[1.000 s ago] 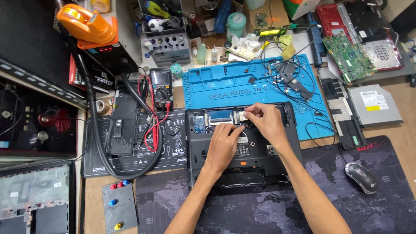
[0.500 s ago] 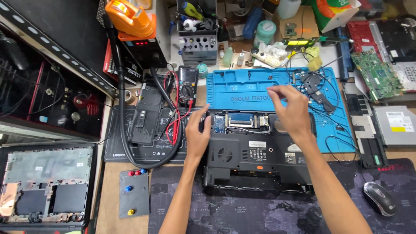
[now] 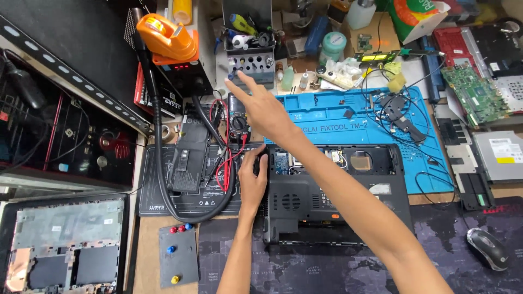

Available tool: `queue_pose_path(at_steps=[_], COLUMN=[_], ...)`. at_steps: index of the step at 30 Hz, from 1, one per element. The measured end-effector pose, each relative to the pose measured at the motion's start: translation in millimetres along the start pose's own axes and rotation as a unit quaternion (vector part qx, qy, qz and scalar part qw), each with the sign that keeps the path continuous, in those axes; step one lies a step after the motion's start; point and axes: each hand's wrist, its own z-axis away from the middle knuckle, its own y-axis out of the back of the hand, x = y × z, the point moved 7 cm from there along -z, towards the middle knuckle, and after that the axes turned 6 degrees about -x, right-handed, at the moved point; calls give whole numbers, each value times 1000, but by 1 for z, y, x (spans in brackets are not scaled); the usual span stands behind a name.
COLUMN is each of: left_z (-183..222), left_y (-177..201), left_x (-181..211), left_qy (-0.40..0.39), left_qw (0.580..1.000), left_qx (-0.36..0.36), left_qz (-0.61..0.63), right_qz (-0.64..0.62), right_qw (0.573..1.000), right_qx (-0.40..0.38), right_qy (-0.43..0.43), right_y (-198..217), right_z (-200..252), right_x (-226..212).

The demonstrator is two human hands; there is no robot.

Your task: Connecting internal ribbon cables and routing wires inside a laptop chassis on a repair bench.

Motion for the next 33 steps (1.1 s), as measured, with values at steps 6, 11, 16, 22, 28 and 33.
queue_pose_path(at_steps=[6,11,16,22,28,33], left_z=[0,1,4,4,5,1], left_y=[2,3,0,1,1,-1], left_x=[1,6,4,1,-1,-3], left_qy=[-3,-20,-27,-30,-22,-24], left_qw=[1000,1000,1000,999,1000,1000], left_qx=[10,13,16,24,20,8], left_qz=[16,13,-3,-7,-10,-2], right_qz=[28,-24,-111,-188,-145,-186], right_qw=[1000,995,986,981,989,979], right_qx=[4,97,122,51,18,-9], right_qy=[-4,20,27,-18,-32,-86], right_y=[-13,27,44,19,3,-23], right_z=[-11,5,19,14,11,9], right_x=[6,-8,-4,16,22,42])
